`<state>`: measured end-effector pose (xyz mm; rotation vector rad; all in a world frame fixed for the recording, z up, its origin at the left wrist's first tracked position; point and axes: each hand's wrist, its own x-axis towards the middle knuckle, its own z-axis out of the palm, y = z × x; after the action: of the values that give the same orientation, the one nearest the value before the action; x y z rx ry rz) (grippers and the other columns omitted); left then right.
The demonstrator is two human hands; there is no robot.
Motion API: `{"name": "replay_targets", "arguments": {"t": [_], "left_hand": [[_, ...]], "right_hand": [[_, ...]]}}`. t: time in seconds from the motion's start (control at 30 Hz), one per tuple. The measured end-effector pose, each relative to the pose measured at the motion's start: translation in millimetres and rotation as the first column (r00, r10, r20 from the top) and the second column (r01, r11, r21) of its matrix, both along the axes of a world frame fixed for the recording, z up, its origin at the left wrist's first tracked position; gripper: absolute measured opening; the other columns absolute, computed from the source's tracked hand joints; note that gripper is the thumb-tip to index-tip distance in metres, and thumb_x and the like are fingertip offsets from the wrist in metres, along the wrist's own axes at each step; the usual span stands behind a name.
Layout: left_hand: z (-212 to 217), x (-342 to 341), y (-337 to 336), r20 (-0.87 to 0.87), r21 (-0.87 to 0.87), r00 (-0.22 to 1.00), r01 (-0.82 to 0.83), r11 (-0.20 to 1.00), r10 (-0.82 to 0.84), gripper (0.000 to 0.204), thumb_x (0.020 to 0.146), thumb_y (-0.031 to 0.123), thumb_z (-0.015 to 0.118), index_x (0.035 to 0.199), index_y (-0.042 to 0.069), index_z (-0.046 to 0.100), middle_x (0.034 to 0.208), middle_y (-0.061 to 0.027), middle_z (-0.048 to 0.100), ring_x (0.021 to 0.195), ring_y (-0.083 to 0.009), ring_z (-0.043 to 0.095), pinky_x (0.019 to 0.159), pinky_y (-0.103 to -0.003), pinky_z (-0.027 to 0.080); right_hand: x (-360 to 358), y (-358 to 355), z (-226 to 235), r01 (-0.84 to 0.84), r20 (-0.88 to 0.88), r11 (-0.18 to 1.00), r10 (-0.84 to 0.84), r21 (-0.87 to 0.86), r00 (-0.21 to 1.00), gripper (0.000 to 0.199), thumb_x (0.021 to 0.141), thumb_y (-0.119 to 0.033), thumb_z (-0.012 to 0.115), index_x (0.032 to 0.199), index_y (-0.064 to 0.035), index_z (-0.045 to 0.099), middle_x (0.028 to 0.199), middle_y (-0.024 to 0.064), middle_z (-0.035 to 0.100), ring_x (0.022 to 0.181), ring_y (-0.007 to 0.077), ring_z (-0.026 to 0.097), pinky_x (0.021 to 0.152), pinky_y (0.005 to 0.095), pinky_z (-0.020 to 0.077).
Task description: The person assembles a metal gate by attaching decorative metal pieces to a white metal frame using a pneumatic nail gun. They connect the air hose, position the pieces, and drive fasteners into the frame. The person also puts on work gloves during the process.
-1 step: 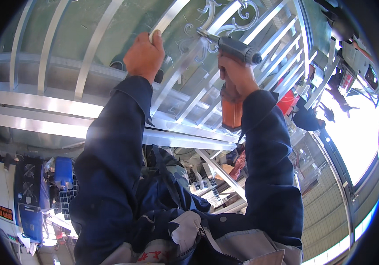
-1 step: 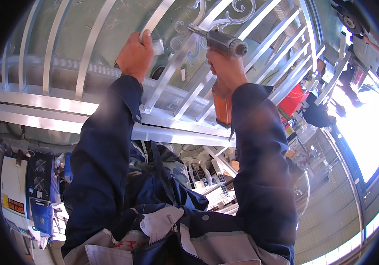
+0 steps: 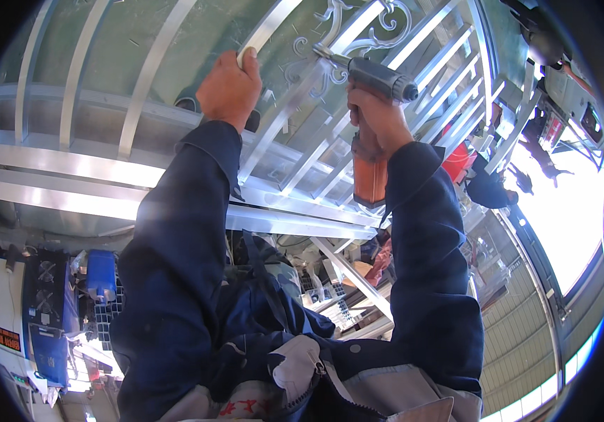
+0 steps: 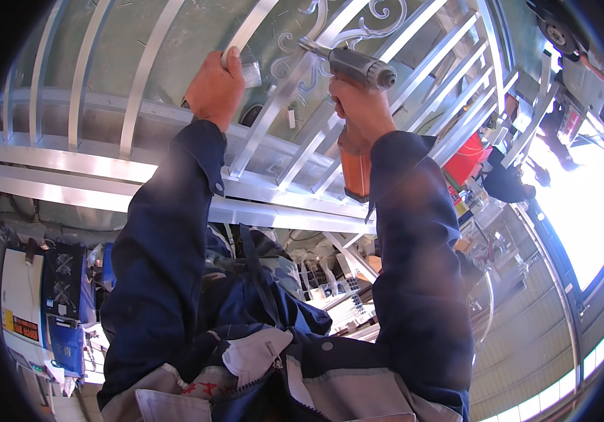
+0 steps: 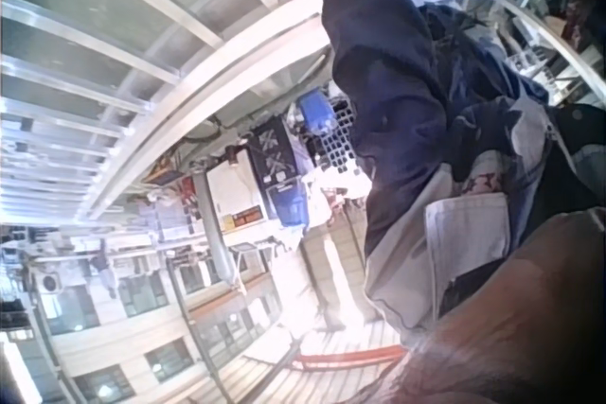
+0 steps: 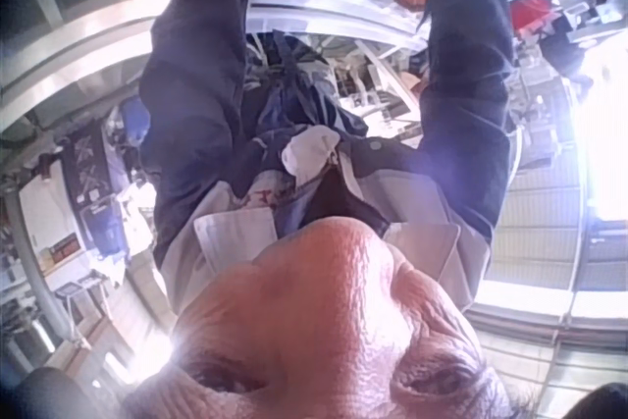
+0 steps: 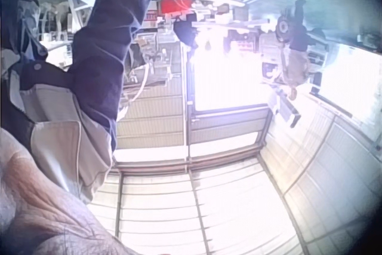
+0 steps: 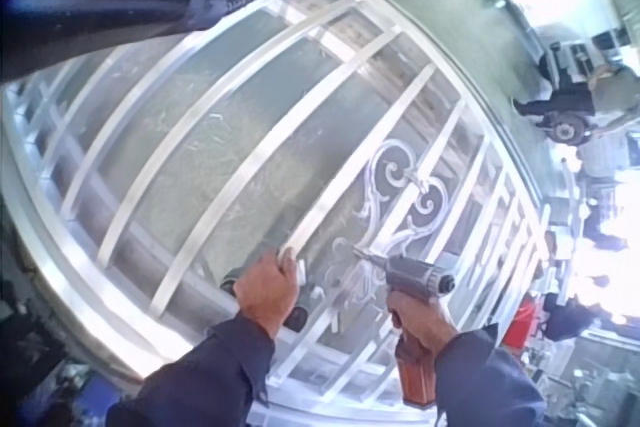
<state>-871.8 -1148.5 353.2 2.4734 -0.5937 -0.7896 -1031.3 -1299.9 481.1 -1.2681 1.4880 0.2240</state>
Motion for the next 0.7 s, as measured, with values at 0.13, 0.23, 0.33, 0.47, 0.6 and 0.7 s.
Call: {"name": "replay_targets", "arguments": {"t": [0.13,0.23,0.33,0.47,0.6,0.7], "left_hand": [[2,-1,0,-0.003,0.02,1.0,0.013,1.0,-0.013,0.045,0.1,0.051,0.047,0.098,0.009,0.063,0.096,-0.0136,0.071,0.081,-0.0387,0.07,0.066,-0.05,0.055],[0,-1,0,0.018,0.004,1.0,0.015,1.0,-0.015,0.045,0.1,0.051,0.047,0.098,0.009,0.063,0.096,-0.0139,0.071,0.079,-0.0386,0.07,0.065,-0.05,0.055],[-3,0,-1,0.051,0.005,0.998,0.024,1.0,-0.024,0.045,0.1,0.05,0.047,0.098,0.009,0.063,0.094,-0.0139,0.071,0.077,-0.0387,0.069,0.064,-0.05,0.055],[-2,0,-1,0.044,0.049,0.998,0.037,0.998,-0.039,0.043,0.1,0.049,0.048,0.096,0.009,0.062,0.091,-0.0136,0.071,0.075,-0.0392,0.069,0.063,-0.05,0.055],[3,0,-1,0.016,0.018,1.0,0.026,0.999,-0.027,0.041,0.1,0.049,0.049,0.094,0.01,0.062,0.087,-0.0144,0.071,0.075,-0.0402,0.069,0.062,-0.052,0.053],[4,1,-4,0.007,0.027,1.0,0.022,0.999,-0.023,0.041,0.099,0.049,0.05,0.093,0.01,0.061,0.086,-0.0152,0.071,0.075,-0.0407,0.068,0.062,-0.053,0.053]], "right_hand": [[-7,5,-4,-0.005,0.105,1.0,0.007,-0.02,0.994,0.018,0.083,-0.005,0.063,0.101,-0.0036,0.061,0.077,0.0029,0.058,0.065,0.013,0.057,0.057,0.0278,0.0428],[-12,4,-5,-0.086,0.084,0.996,0.089,-0.034,0.993,0.02,0.083,-0.006,0.066,0.102,-0.0052,0.061,0.083,0.0039,0.062,0.074,0.0145,0.062,0.066,0.0294,0.0461],[-22,1,2,-0.129,-0.013,0.992,0.129,-0.011,0.992,0.025,0.085,-0.007,0.066,0.109,-0.0054,0.062,0.093,0.0052,0.067,0.085,0.0158,0.065,0.074,0.0308,0.0489],[-40,3,30,-0.016,-0.019,0.997,0.017,0.077,1.0,0.032,0.089,-0.008,0.065,0.122,-0.0052,0.062,0.107,0.0071,0.07,0.095,0.0167,0.066,0.08,0.0309,0.0511],[-65,-8,56,-0.041,-0.125,0.999,0.037,-0.029,0.991,0.032,0.091,-0.011,0.066,0.123,-0.0044,0.063,0.106,0.0069,0.071,0.091,0.0156,0.066,0.076,0.0288,0.0509],[-59,-16,77,-0.129,-0.25,0.962,0.067,-0.24,0.966,0.023,0.092,-0.014,0.068,0.112,-0.0039,0.07,0.095,0.0056,0.071,0.073,0.0109,0.063,0.064,0.0265,0.0493]]}}
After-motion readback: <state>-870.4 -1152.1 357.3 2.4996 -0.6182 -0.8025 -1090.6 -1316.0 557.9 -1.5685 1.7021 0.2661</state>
